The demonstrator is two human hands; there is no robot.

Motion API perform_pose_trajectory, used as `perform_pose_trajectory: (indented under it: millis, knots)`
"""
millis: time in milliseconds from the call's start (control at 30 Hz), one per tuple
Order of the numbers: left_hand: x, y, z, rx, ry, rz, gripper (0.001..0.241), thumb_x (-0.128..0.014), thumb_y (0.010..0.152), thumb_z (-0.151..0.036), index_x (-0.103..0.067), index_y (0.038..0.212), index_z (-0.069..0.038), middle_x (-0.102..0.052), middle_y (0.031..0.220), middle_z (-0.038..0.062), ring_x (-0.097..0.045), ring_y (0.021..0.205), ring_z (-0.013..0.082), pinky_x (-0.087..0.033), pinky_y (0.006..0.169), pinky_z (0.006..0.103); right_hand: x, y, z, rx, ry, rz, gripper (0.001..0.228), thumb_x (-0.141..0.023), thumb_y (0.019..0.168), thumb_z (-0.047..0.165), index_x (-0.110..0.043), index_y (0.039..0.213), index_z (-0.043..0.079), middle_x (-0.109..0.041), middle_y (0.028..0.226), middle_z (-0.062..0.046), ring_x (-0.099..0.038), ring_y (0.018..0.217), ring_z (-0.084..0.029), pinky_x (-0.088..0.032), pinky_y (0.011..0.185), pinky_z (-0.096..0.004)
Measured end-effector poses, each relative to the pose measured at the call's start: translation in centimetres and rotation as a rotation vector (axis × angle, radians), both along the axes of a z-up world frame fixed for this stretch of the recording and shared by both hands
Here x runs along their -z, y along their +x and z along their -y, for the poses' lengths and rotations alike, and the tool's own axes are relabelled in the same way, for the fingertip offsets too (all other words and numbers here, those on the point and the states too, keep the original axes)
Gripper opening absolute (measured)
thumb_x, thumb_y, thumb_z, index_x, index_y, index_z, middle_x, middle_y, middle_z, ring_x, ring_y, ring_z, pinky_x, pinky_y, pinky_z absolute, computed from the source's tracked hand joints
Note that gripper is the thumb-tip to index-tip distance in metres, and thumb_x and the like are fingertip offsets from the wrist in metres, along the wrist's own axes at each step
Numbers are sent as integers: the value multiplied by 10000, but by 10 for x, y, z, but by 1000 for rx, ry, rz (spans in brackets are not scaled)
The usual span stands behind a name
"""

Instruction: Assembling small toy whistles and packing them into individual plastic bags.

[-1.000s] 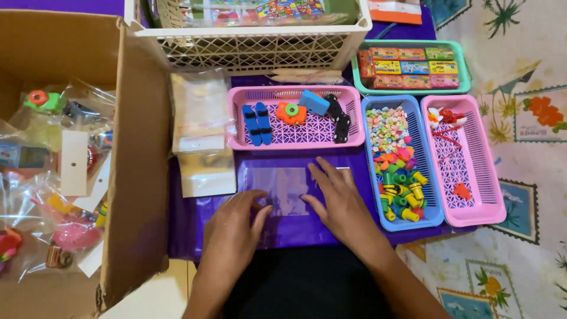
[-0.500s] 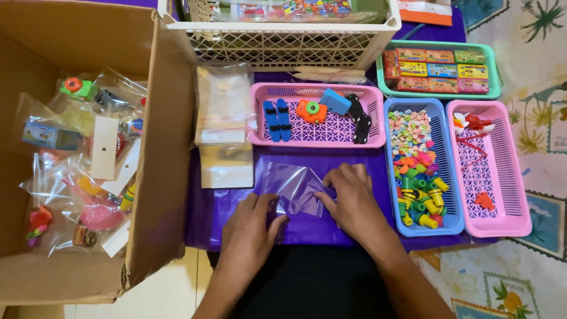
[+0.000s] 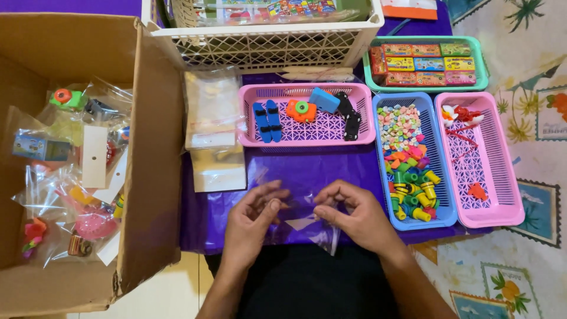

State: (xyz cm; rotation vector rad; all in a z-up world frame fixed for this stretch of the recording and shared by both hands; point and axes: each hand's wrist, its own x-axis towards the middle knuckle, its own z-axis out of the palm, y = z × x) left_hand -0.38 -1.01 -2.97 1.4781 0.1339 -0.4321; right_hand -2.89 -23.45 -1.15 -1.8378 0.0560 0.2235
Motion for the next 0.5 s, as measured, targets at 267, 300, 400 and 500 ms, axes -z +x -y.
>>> perform_pose_trajectory:
  millis: [267, 300, 400, 500]
  knots:
    - [42, 14, -5, -385, -248, 149, 314, -797, 850, -29, -706, 1142, 41, -730, 815, 119, -643, 626, 134, -519, 544, 228, 9, -8, -4, 35, 53, 46, 146, -791, 876, 106, -781, 1013, 56, -823, 725, -92, -679, 683, -129, -558, 719, -310]
    - [37, 16, -5, -413, -243, 204, 304, -797, 852, -27, -708, 1136, 34, -704, 762, 125, -603, 547, 133, -493, 515, 234, 8, -8, -3, 39, 40, 38, 156, -786, 874, 98, -782, 1024, 55, -822, 711, -92, -679, 652, -132, -554, 690, -302]
    - [39, 19, -7, -449, -209, 242, 218, -755, 899, -47, -706, 1101, 21, -674, 715, 112, -571, 506, 126, -441, 493, 222, 14, -9, 5, 79, 0, 35, 139, -781, 880, 96, -787, 1014, 59, -810, 683, -84, -654, 623, -121, -538, 663, -298]
    - [40, 18, -14, -439, -137, 215, 179, -782, 892, -65, -709, 1025, 29, -666, 657, 133, -563, 449, 145, -449, 437, 238, 15, -9, 12, 91, -32, 15, 130, -767, 895, 105, -799, 1014, 66, -806, 668, -73, -640, 614, -110, -525, 652, -282]
